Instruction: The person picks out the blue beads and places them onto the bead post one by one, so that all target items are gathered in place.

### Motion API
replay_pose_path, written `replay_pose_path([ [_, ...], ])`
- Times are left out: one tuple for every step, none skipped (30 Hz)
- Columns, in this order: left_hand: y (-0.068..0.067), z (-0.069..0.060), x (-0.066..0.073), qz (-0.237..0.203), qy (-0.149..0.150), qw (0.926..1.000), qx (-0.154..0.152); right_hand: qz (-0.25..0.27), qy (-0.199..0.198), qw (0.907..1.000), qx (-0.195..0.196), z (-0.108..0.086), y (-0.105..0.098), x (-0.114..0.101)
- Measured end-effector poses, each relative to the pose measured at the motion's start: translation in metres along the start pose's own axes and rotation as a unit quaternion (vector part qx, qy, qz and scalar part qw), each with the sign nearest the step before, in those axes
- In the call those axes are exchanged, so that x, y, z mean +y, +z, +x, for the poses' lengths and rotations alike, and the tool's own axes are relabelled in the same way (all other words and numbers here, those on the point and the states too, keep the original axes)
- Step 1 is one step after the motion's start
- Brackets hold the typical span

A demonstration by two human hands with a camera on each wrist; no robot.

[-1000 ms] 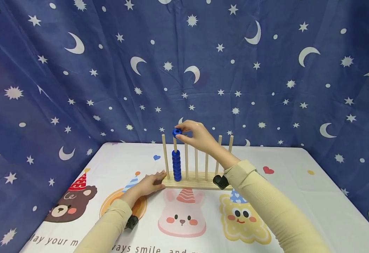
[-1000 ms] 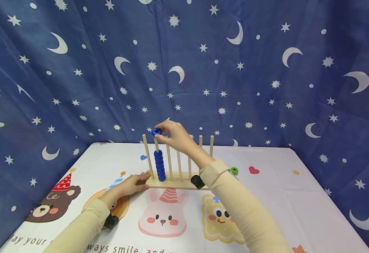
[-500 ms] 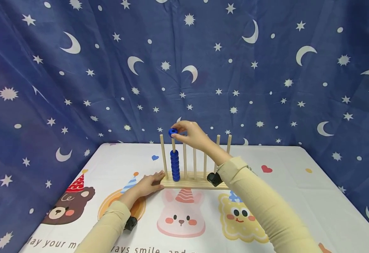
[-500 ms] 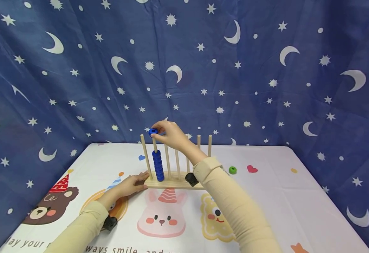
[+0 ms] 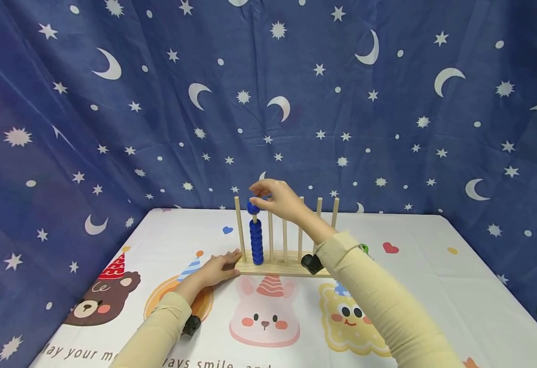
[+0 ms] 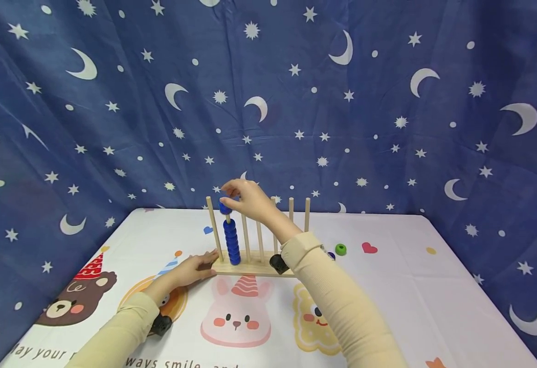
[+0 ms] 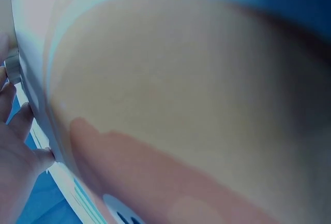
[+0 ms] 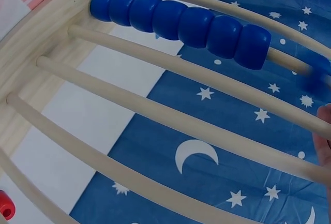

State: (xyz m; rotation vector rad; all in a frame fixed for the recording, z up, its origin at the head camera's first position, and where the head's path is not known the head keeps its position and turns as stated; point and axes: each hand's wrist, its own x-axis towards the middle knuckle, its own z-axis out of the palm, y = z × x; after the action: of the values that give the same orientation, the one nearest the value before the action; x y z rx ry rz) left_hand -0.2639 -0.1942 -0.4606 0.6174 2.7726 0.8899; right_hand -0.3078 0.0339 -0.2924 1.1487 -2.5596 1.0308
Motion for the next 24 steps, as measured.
replay_pose_path([
  [0.0001, 0.0, 0.0, 0.0, 0.002, 1.0, 0.0, -0.003, -0.004, 1.0, 0.002, -0.0005, 0.0004, 0.0005],
  [0.0001, 0.0, 0.0001, 0.001, 0.003, 1.0, 0.0, -0.007, -0.008, 0.9999, 0.003, -0.001, 0.0007, 0.0007],
  [0.0, 0.0, 0.0, 0.002, 0.004, 1.0, 0.0, -0.01, -0.011, 0.9999, 0.003, -0.0012, 0.001, 0.0009],
  [-0.0002, -0.0001, 0.0002, 0.003, 0.005, 1.0, 0.0, -0.012, -0.014, 0.9998, 0.003, -0.0012, 0.0014, 0.0012],
  [-0.0003, -0.0004, 0.0005, 0.002, 0.006, 1.0, 0.0, -0.016, -0.017, 0.9997, 0.003, -0.0011, 0.0018, 0.0012],
  [-0.0003, -0.0005, 0.0006, 0.003, 0.006, 1.0, 0.0, -0.022, -0.019, 0.9996, 0.003, -0.0011, 0.0021, 0.0012],
  [-0.0003, -0.0006, 0.0005, 0.003, 0.006, 1.0, -0.001, -0.028, -0.02, 0.9994, 0.002, -0.0011, 0.0025, 0.0011],
  [-0.0004, -0.0006, 0.0006, 0.003, 0.005, 1.0, -0.001, -0.033, -0.021, 0.9992, 0.0, -0.0011, 0.0027, 0.0007],
  [-0.0003, -0.0008, 0.0006, 0.004, 0.004, 1.0, -0.001, -0.04, -0.021, 0.999, -0.002, -0.0011, 0.0031, 0.0007],
  [-0.0003, -0.0009, 0.0006, 0.004, 0.002, 1.0, -0.002, -0.049, -0.022, 0.9986, -0.004, -0.0013, 0.0035, 0.0004],
  [-0.0002, -0.001, 0.0005, 0.004, 0.0, 1.0, -0.002, -0.057, -0.022, 0.9981, -0.006, -0.0015, 0.0037, 0.0003],
  [0.0, -0.001, 0.0003, 0.005, -0.001, 1.0, -0.003, -0.063, -0.023, 0.9977, -0.008, -0.0017, 0.004, 0.0002],
  [-0.0001, -0.0011, 0.0004, 0.006, -0.003, 1.0, -0.003, -0.069, -0.024, 0.9973, -0.009, -0.002, 0.0042, 0.0001],
  [0.0, -0.0012, 0.0005, 0.006, -0.003, 1.0, -0.003, -0.074, -0.023, 0.997, -0.01, -0.0022, 0.0043, -0.0001],
  [0.0001, -0.0012, 0.0005, 0.006, -0.005, 1.0, -0.004, -0.078, -0.023, 0.9966, -0.011, -0.0024, 0.0044, -0.0001],
  [0.0, -0.0011, 0.0007, 0.005, -0.005, 1.0, -0.004, -0.08, -0.022, 0.9965, -0.01, -0.0024, 0.0045, -0.0003],
  [0.0001, -0.001, 0.0011, 0.004, -0.005, 1.0, -0.005, -0.08, -0.021, 0.9965, -0.01, -0.0025, 0.0045, -0.0002],
  [0.0002, -0.0009, 0.0013, 0.003, -0.004, 1.0, -0.005, -0.08, -0.02, 0.9965, -0.009, -0.0025, 0.0045, -0.0003],
  [0.0001, -0.0007, 0.0016, 0.002, -0.004, 1.0, -0.006, -0.081, -0.018, 0.9965, -0.009, -0.0025, 0.0045, -0.0004],
  [0.0, -0.0004, 0.0018, 0.001, -0.003, 1.0, -0.006, -0.081, -0.017, 0.9966, -0.009, -0.0026, 0.0044, -0.0006],
  [-0.0001, -0.0002, 0.0021, 0.001, -0.004, 1.0, -0.006, -0.079, -0.016, 0.9967, -0.009, -0.0027, 0.0045, -0.0007],
  [-0.0003, 0.0001, 0.0022, 0.001, -0.005, 1.0, -0.006, -0.078, -0.015, 0.9968, -0.01, -0.0027, 0.0045, -0.0008],
  [-0.0005, 0.0003, 0.0023, 0.002, -0.006, 1.0, -0.007, -0.079, -0.016, 0.9967, -0.009, -0.0029, 0.0045, -0.001],
  [-0.0007, 0.0005, 0.0024, 0.002, -0.007, 0.9999, -0.008, -0.078, -0.016, 0.9968, -0.009, -0.0031, 0.0045, -0.0012],
])
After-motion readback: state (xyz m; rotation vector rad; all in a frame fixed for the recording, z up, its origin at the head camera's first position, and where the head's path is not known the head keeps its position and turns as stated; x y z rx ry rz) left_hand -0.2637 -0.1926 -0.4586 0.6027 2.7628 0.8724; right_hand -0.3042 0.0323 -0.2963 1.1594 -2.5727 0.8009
